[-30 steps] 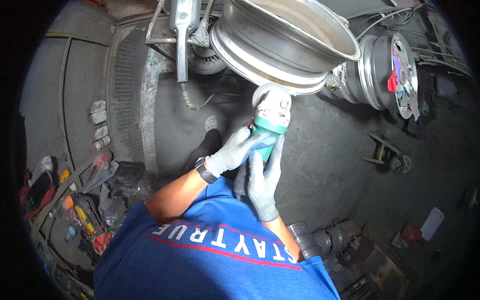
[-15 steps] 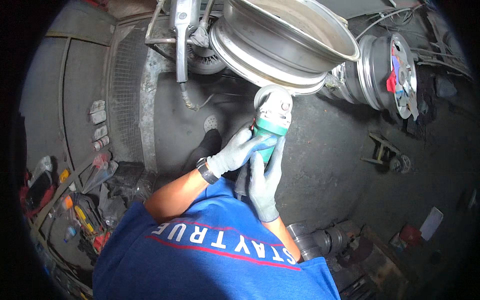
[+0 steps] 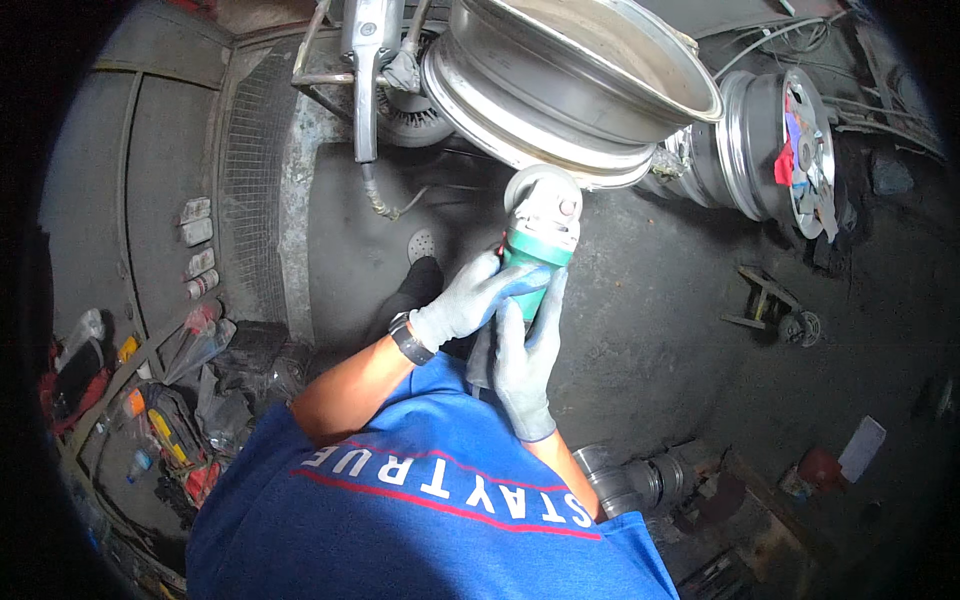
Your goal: The person mounts a car wheel onto a stand and uses a handheld angle grinder to polish the wheel's rim. They briefly stop to change the grinding disc, then resume polishing the same wheel.
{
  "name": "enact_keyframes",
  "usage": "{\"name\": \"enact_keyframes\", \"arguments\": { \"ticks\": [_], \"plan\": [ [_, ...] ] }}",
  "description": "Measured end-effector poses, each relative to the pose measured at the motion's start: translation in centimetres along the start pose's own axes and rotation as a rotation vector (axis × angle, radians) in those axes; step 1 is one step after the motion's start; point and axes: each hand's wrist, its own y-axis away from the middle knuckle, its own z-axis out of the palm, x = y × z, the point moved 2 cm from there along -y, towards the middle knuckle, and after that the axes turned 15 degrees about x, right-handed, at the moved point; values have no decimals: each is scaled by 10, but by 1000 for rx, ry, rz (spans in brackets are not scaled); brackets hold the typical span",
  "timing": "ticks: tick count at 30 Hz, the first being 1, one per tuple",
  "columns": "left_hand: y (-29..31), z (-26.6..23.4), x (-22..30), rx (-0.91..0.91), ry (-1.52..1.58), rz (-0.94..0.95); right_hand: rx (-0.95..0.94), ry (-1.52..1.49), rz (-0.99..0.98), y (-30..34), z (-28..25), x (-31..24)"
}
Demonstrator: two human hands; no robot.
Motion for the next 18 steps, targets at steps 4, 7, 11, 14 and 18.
{"name": "enact_keyframes", "arguments": {
  "ticks": [4,7,11,14,18],
  "plan": [
    [3,-7,5,-59,66,-65,-35,-11,-30,-1,8,-5],
    [2,-2,4,-41,46,-37,-15,-26,-5,0,2,2],
    [1,-3,0,-35,78,11,-2,-66,66,2,4,-2],
    [1,-7,2,-57,90,-32,-17,26,-50,-1,7,-4],
    [4,-3,11,-43,74,-40,-3,9,21,1,6,-7]
  ]
}}
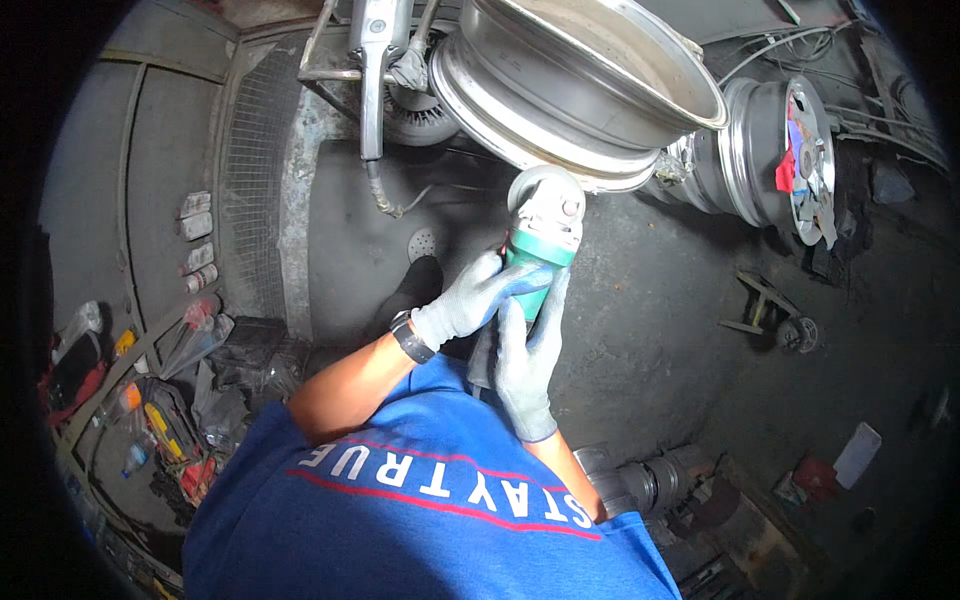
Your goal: The person mounts a car wheel onto a stand and uses a handheld angle grinder to polish the wheel's rim. They briefly stop to change the grinding disc, then resume polishing the same wheel.
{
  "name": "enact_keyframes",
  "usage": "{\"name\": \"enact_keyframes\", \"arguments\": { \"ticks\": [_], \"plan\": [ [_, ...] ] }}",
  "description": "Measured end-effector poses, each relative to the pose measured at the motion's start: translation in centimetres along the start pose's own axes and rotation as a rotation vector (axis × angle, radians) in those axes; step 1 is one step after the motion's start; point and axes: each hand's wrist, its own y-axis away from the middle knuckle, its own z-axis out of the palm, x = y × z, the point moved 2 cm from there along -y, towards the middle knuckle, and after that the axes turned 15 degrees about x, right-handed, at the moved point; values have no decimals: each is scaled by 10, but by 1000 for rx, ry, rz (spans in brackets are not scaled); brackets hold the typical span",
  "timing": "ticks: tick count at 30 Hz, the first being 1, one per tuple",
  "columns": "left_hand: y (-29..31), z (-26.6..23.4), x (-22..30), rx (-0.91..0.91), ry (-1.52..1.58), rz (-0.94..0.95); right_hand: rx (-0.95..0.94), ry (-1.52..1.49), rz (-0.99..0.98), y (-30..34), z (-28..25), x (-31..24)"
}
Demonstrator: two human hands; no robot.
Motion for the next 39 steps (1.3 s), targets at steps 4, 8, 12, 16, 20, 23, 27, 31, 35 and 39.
{"name": "enact_keyframes", "arguments": {
  "ticks": [4,8,12,16,20,23,27,31,35,39],
  "plan": [
    [-4,-4,-8,-7,13,-27,-6,-29,-7,-1,2,2],
    [-1,-3,-2,-11,96,-5,-40,-34,-27,-2,4,-8],
    [-5,-2,-6,-6,26,0,-14,-45,-9,-1,3,-2],
    [-4,-7,-6,-12,99,-23,-30,27,-56,-1,8,-7],
    [-3,-2,-7,26,72,-46,-7,9,-33,-2,2,-1],
    [-5,-4,-5,-19,10,-27,-8,-11,1,0,5,-11],
    [-2,-6,-2,4,130,-84,-49,4,-50,-3,9,-7],
    [0,7,6,-18,149,-26,0,6,-12,-2,0,-7],
    [-4,23,12,-73,-13,48,80,1,-17,-5,-15,0],
    [-5,24,12,-27,-131,54,88,-73,31,-6,-17,3]
  ]
}}
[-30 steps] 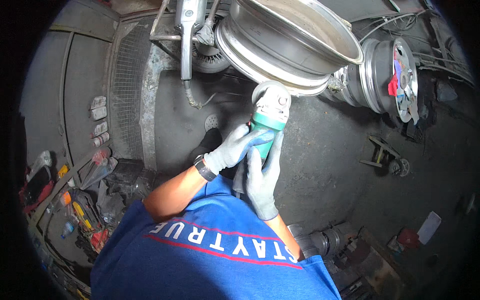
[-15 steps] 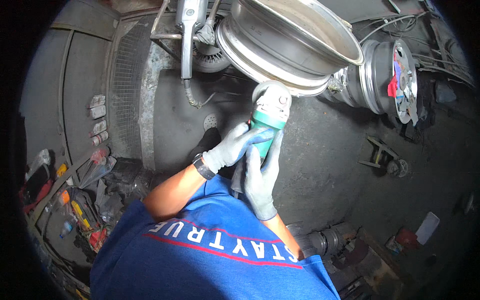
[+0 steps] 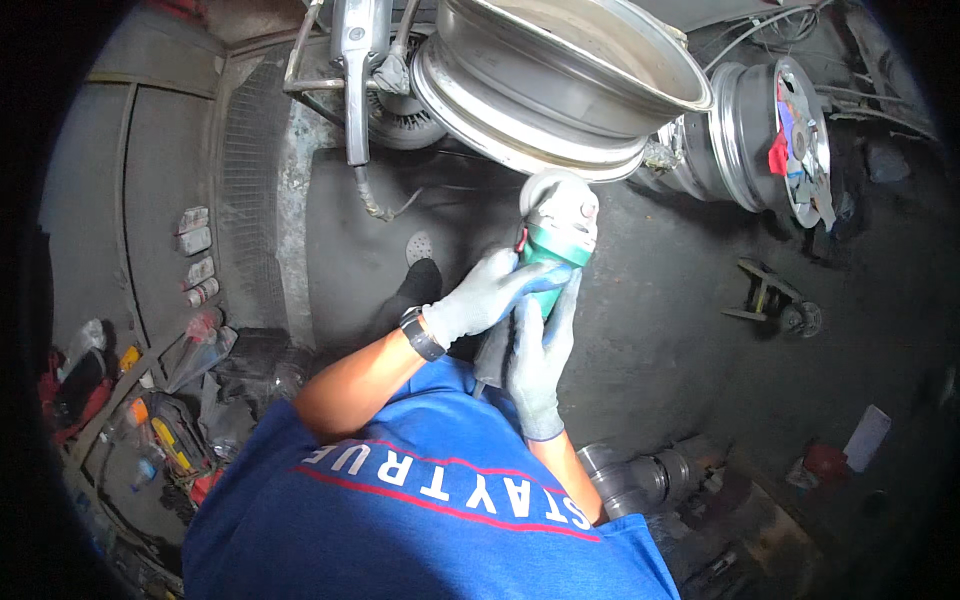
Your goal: The person mounts a car wheel onto a stand and uses a handheld angle grinder to polish the wheel's rim. They briefly stop to change the grinding disc, then resume polishing the same wheel.
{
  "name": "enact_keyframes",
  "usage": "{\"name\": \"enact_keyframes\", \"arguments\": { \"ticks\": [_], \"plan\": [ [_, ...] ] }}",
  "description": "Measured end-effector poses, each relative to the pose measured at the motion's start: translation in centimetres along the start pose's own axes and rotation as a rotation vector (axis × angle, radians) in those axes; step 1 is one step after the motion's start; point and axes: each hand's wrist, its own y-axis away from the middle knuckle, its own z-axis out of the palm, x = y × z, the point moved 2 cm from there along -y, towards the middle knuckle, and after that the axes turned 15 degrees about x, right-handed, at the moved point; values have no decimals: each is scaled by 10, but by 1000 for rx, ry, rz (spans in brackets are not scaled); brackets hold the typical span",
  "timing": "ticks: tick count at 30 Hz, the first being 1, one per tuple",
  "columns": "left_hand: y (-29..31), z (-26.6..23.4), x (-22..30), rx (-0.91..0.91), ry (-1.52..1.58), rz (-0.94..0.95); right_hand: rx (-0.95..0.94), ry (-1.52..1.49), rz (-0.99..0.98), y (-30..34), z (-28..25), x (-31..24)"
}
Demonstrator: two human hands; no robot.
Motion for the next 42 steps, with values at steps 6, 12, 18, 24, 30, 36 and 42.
{"name": "enact_keyframes", "arguments": {
  "ticks": [6,12,18,24,30,36,42],
  "plan": [
    [14,-16,-11,116,264,-97,-188,11,-59,-3,10,-2],
    [6,6,-22,-1,140,-13,-101,-18,-17,-8,-9,-6],
    [-2,26,-3,26,-73,13,-6,-28,3,-17,-26,7],
    [8,1,-42,98,174,59,-177,69,-71,-12,-13,3],
    [2,24,-7,63,-12,1,-79,-10,-23,-18,-29,7],
    [8,9,-50,158,84,222,-172,35,-32,-12,-18,-3],
    [-1,20,-34,102,101,10,-136,10,-29,-18,-26,4]
  ]
}}
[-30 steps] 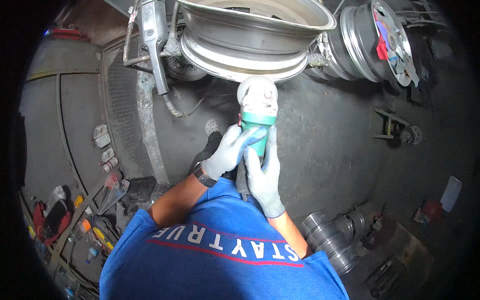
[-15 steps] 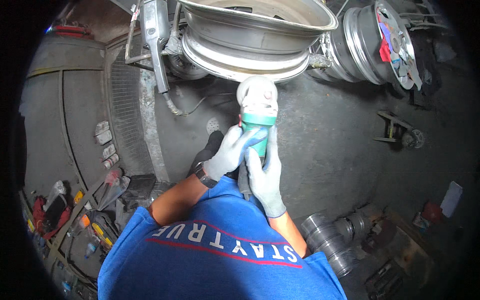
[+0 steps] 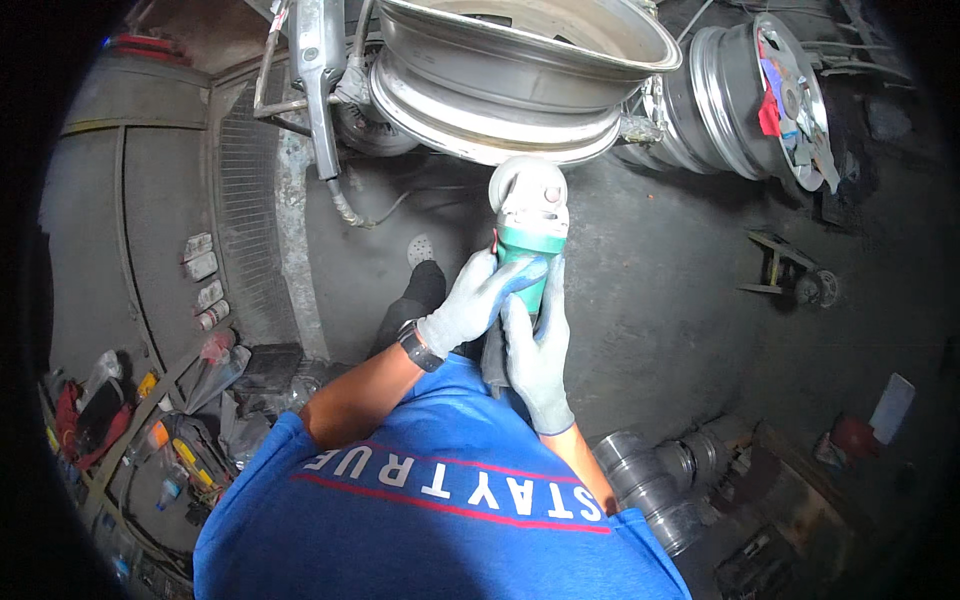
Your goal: The person mounts a car wheel onto a stand and uses a handheld angle grinder to polish the wheel's rim. They briefly stop to change the grinding disc, then resume polishing the same wheel.
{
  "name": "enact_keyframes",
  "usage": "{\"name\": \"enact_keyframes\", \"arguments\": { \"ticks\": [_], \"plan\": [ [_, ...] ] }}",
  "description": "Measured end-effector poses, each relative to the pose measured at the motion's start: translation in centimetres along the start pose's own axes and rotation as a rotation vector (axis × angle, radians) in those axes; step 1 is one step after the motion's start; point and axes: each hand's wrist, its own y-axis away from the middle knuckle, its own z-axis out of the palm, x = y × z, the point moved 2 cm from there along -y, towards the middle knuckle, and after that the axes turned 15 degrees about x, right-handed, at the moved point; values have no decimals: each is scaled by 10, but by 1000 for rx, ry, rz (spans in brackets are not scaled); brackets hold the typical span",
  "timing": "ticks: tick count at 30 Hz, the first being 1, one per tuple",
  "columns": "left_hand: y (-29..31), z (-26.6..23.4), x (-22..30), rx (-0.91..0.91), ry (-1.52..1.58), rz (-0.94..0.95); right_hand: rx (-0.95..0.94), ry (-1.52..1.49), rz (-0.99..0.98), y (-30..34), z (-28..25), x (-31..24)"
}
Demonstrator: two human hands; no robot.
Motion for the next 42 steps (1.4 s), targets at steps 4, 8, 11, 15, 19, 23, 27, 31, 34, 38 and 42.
{"name": "enact_keyframes", "arguments": {
  "ticks": [4,8,11,15,19,23,27,31,34,38,42],
  "plan": [
    [8,-4,6,11,-51,113,-9,20,-23,1,4,0],
    [5,-5,2,18,93,22,-28,73,-59,2,3,-3],
    [2,4,14,-20,29,34,5,29,-30,0,1,-1],
    [4,-4,13,-10,-144,-53,38,-25,-7,0,4,1],
    [18,-29,-5,23,-583,564,-105,73,168,3,12,-12],
    [17,-19,-8,64,-204,288,-104,60,106,0,8,-6],
    [3,2,-12,-15,-66,134,-12,67,31,-3,-10,-1],
    [-9,16,-13,-55,-102,12,58,-32,27,-11,-15,2],
    [-2,8,2,-70,-194,201,36,-44,38,-10,-10,-2],
    [6,-3,-3,16,-8,102,-75,97,-26,-7,-1,-8],
    [6,10,6,7,-10,142,-16,16,20,-6,-12,-2]
  ]
}}
